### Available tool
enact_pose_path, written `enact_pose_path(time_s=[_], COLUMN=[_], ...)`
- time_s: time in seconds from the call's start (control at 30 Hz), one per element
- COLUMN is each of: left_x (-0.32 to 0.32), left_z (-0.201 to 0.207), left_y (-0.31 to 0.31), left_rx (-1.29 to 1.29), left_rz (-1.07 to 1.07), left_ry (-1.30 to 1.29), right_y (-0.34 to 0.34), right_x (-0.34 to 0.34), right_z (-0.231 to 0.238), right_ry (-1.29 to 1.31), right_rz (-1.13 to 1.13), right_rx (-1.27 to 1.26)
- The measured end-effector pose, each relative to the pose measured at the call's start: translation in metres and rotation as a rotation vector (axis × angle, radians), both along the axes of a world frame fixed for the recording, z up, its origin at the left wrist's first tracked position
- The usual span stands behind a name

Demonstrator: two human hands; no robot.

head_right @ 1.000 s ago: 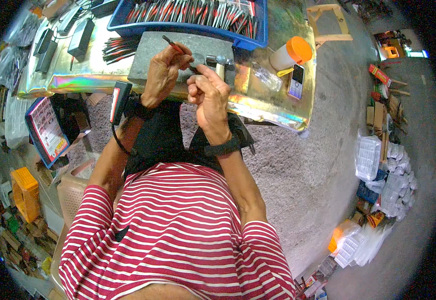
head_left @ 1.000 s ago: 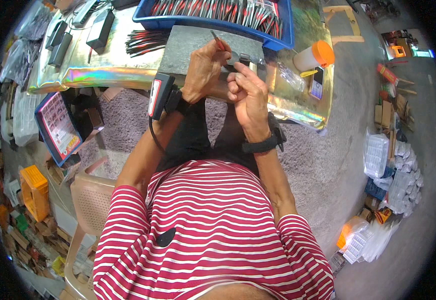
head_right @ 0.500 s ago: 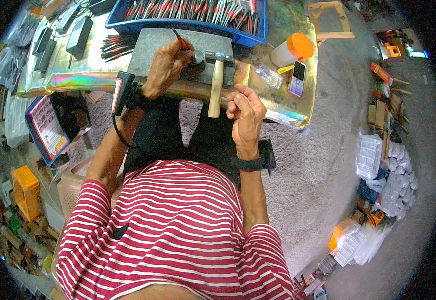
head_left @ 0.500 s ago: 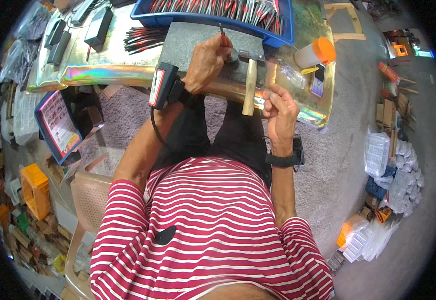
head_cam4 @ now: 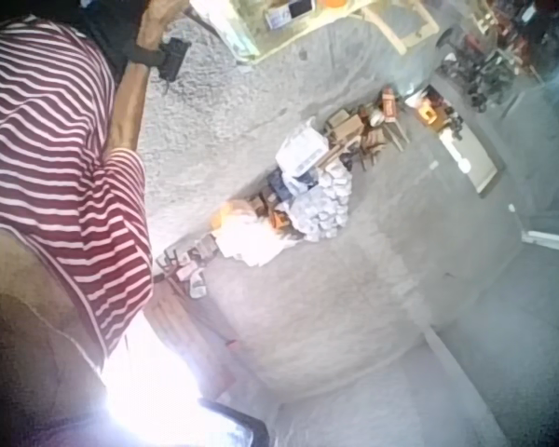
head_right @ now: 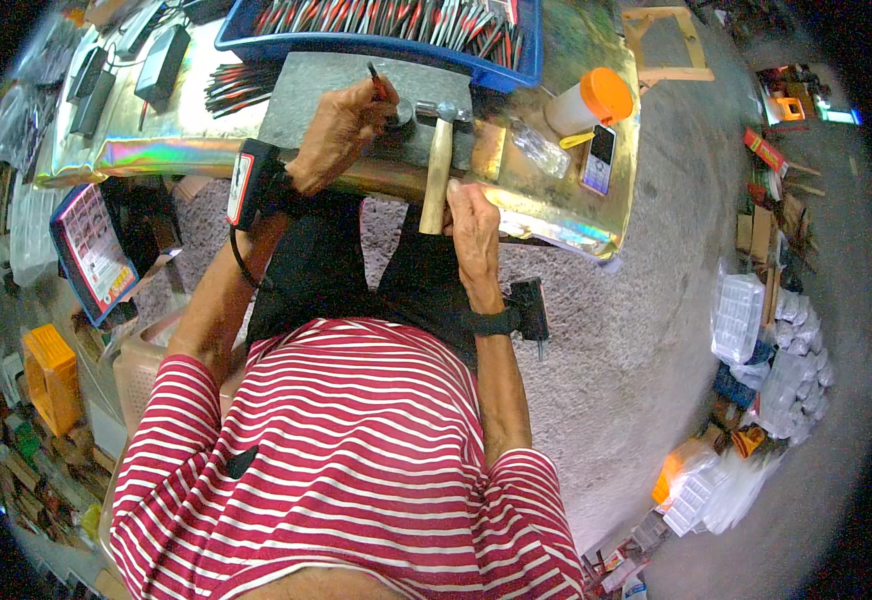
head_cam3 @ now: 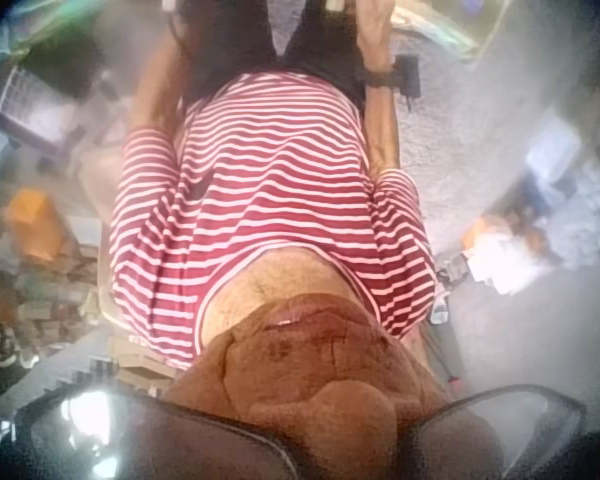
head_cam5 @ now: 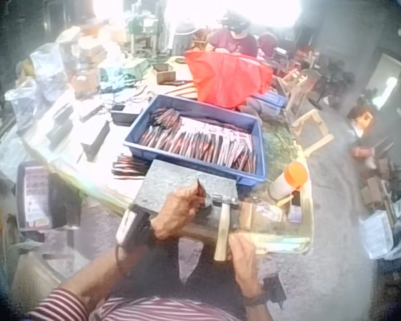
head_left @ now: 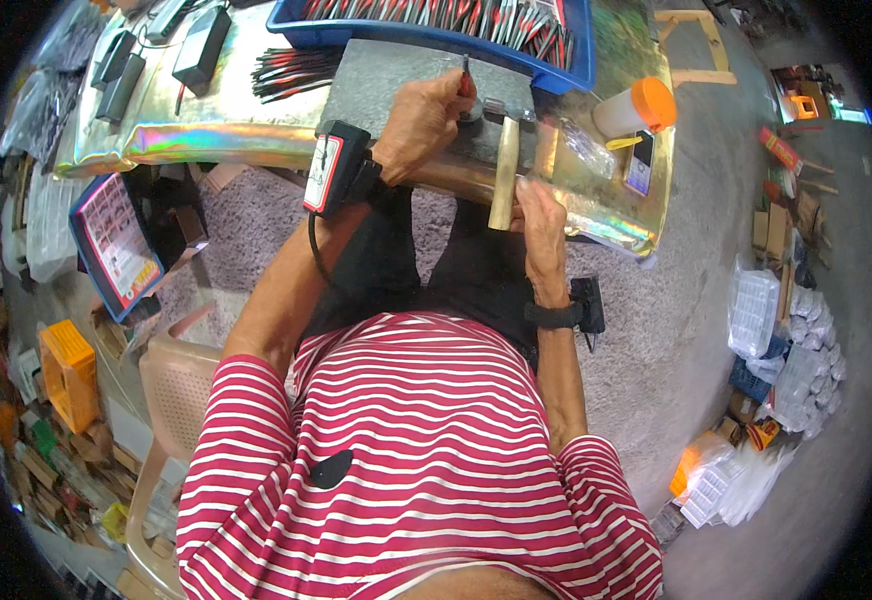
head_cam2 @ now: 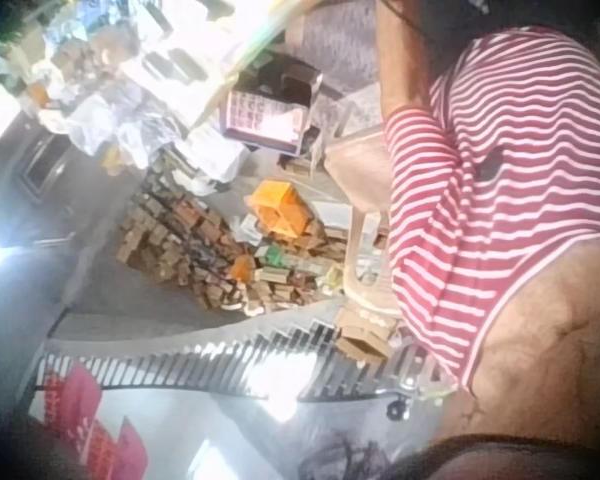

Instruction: The person secures metal terminals onto the ends of wires by placing each wire and terminal assembly on a metal block and striking it with a hammer by hand.

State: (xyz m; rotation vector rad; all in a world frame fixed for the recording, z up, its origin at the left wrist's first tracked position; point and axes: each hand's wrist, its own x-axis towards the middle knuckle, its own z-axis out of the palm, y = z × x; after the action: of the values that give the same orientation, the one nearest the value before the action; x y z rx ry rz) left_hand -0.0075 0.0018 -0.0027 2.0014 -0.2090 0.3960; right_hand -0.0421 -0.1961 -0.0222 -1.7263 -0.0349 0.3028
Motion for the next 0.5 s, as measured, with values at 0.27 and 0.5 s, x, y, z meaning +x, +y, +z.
enact_pose_path(time_s=[0.27, 0.5], left_x=[0.004, 0.005], left_z=[-0.001, -0.006], left_y=[-0.001, -0.005], left_rx=[0.2, 0.184], left_rz=[-0.026, -0.031], left_ry=[-0.15, -0.237], right_y=[0.02, 0.012], right_x=[0.007, 0.011], right_z=[0.012, 0.034], right_ry=[0.355, 0.373], right_rz=[0.018, -0.01], right_rx=[0.467, 0.32])
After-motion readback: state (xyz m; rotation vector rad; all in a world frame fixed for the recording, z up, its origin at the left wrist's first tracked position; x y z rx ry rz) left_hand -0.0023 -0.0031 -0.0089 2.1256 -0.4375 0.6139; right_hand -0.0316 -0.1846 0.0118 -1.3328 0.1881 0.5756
